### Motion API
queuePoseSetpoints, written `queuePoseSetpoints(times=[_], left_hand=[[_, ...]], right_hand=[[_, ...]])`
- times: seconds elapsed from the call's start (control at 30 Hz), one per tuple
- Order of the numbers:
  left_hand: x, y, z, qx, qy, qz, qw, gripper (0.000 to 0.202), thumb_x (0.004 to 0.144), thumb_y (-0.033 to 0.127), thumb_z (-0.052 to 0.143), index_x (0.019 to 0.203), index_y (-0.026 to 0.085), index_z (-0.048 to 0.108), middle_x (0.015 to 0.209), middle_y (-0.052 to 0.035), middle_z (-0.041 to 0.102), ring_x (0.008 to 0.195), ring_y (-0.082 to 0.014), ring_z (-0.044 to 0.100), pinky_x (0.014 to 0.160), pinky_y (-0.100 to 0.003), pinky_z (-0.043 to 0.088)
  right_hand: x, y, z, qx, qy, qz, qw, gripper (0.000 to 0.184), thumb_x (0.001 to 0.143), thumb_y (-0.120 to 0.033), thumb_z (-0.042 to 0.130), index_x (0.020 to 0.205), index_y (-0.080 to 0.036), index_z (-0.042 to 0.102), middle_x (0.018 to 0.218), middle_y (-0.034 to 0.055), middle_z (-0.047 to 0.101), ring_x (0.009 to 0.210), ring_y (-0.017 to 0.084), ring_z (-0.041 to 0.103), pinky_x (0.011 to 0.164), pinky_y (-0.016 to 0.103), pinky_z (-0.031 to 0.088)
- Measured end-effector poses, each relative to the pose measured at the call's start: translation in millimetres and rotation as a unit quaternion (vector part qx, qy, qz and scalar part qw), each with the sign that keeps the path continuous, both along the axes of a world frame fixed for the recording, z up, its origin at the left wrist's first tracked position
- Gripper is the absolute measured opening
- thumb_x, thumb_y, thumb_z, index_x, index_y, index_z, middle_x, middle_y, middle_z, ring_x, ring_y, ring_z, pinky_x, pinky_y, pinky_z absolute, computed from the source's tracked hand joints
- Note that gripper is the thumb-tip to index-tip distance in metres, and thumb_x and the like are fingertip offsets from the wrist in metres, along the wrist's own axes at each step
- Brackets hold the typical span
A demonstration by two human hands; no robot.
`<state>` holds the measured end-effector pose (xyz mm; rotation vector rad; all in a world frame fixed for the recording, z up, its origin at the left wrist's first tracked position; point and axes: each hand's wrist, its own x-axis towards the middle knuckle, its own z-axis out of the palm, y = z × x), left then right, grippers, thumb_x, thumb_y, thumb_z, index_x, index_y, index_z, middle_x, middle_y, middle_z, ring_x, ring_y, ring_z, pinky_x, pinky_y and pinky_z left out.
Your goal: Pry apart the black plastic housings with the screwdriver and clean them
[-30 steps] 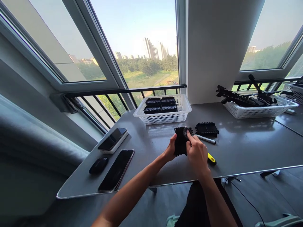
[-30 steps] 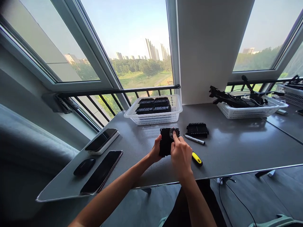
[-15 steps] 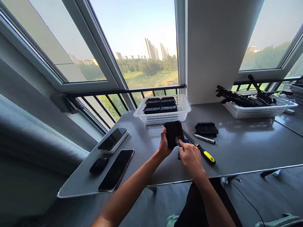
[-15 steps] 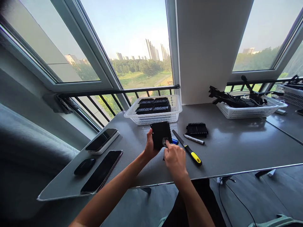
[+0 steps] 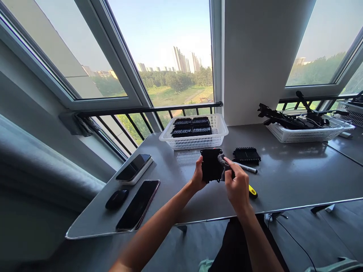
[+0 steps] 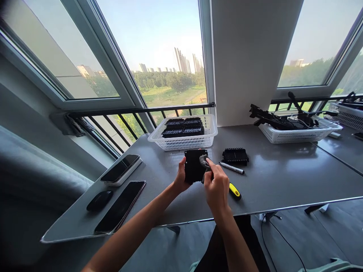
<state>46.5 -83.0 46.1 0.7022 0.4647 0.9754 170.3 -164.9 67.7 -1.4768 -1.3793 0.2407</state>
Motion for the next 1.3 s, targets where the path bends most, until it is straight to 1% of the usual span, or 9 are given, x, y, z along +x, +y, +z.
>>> queuePoseSetpoints(times=[0.07, 0.2, 0.3, 0.4, 0.6, 0.77, 0.9, 1.1, 1.3], left_hand=[[1.0, -2.9, -2.5, 0.0, 0.015, -0.026, 1.0, 0.063, 0.089, 0.058, 0.04, 0.138, 0.02, 0.048, 0.113, -0.01, 0.071, 0.098, -0.0258, 0.068, 0.087, -0.037, 0.052], [3.7, -10.4, -7.8, 0.005, 0.047, -0.073, 0.996, 0.062, 0.089, 0.055, 0.044, 0.135, 0.016, 0.052, 0.112, -0.0119, 0.071, 0.102, -0.0274, 0.067, 0.089, -0.036, 0.051], [5.9, -14.3, -9.1, 0.013, 0.043, -0.079, 0.996, 0.06, 0.088, 0.054, 0.047, 0.135, 0.016, 0.052, 0.115, -0.0115, 0.07, 0.105, -0.0276, 0.066, 0.088, -0.035, 0.051], [7.3, -15.0, -6.9, 0.015, 0.035, -0.076, 0.996, 0.063, 0.086, 0.055, 0.05, 0.136, 0.017, 0.051, 0.115, -0.0112, 0.069, 0.104, -0.0273, 0.066, 0.088, -0.034, 0.051], [5.2, -7.6, -2.0, 0.034, -0.004, -0.009, 0.999, 0.066, 0.084, 0.059, 0.048, 0.135, 0.017, 0.052, 0.114, -0.0103, 0.069, 0.101, -0.0259, 0.066, 0.089, -0.035, 0.05], [3.7, -3.5, -4.8, -0.001, -0.009, -0.012, 1.0, 0.065, 0.086, 0.06, 0.044, 0.135, 0.017, 0.052, 0.11, -0.0101, 0.071, 0.096, -0.0252, 0.067, 0.089, -0.037, 0.05], [3.6, -4.3, -5.7, -0.017, 0.012, -0.007, 1.0, 0.065, 0.087, 0.059, 0.043, 0.132, 0.014, 0.055, 0.105, -0.0112, 0.072, 0.095, -0.0256, 0.068, 0.089, -0.036, 0.05], [4.0, -5.1, -3.3, -0.016, 0.01, -0.017, 1.0, 0.065, 0.087, 0.058, 0.045, 0.134, 0.014, 0.052, 0.106, -0.0113, 0.072, 0.094, -0.0261, 0.068, 0.089, -0.037, 0.05], [3.6, -4.5, -1.9, 0.01, 0.003, -0.017, 1.0, 0.067, 0.085, 0.059, 0.047, 0.137, 0.018, 0.049, 0.11, -0.0103, 0.071, 0.096, -0.0252, 0.067, 0.089, -0.036, 0.05]], right_hand=[[-4.1, 1.9, -1.3, -0.017, -0.017, -0.003, 1.0, 0.047, 0.092, -0.02, 0.035, 0.134, -0.016, 0.055, 0.112, 0.0078, 0.067, 0.096, 0.019, 0.063, 0.086, 0.027, 0.046], [-9.5, 5.3, -3.9, -0.087, -0.094, -0.022, 0.992, 0.048, 0.094, -0.021, 0.034, 0.14, -0.023, 0.049, 0.101, 0.0054, 0.066, 0.085, 0.017, 0.063, 0.074, 0.025, 0.044], [-8.7, 3.6, -1.9, -0.141, -0.168, -0.033, 0.975, 0.047, 0.095, -0.022, 0.037, 0.141, -0.025, 0.046, 0.093, 0.0043, 0.065, 0.076, 0.016, 0.062, 0.065, 0.024, 0.039], [-7.6, 0.1, 1.3, -0.171, -0.22, -0.025, 0.96, 0.048, 0.096, -0.024, 0.038, 0.143, -0.025, 0.043, 0.087, 0.0035, 0.064, 0.073, 0.016, 0.061, 0.061, 0.025, 0.037], [-13.2, -2.4, 0.7, -0.186, -0.272, 0.024, 0.944, 0.046, 0.096, -0.026, 0.04, 0.14, -0.028, 0.047, 0.087, 0.0033, 0.067, 0.073, 0.016, 0.062, 0.058, 0.026, 0.034], [-13.5, -1.6, 0.9, -0.193, -0.281, 0.027, 0.94, 0.044, 0.097, -0.026, 0.037, 0.138, -0.03, 0.05, 0.089, 0.0032, 0.067, 0.074, 0.016, 0.063, 0.059, 0.026, 0.033], [-10.9, -1.0, 0.6, -0.188, -0.284, 0.029, 0.94, 0.044, 0.096, -0.027, 0.039, 0.139, -0.03, 0.05, 0.089, 0.0029, 0.067, 0.074, 0.016, 0.063, 0.059, 0.027, 0.033], [-8.3, 1.0, -2.9, -0.175, -0.274, 0.047, 0.945, 0.044, 0.095, -0.025, 0.04, 0.137, -0.029, 0.051, 0.09, 0.0028, 0.067, 0.076, 0.016, 0.062, 0.061, 0.026, 0.035], [-11.4, 0.9, -3.4, -0.163, -0.272, 0.052, 0.947, 0.045, 0.096, -0.027, 0.039, 0.139, -0.03, 0.049, 0.09, 0.0023, 0.067, 0.075, 0.016, 0.062, 0.06, 0.027, 0.035]])
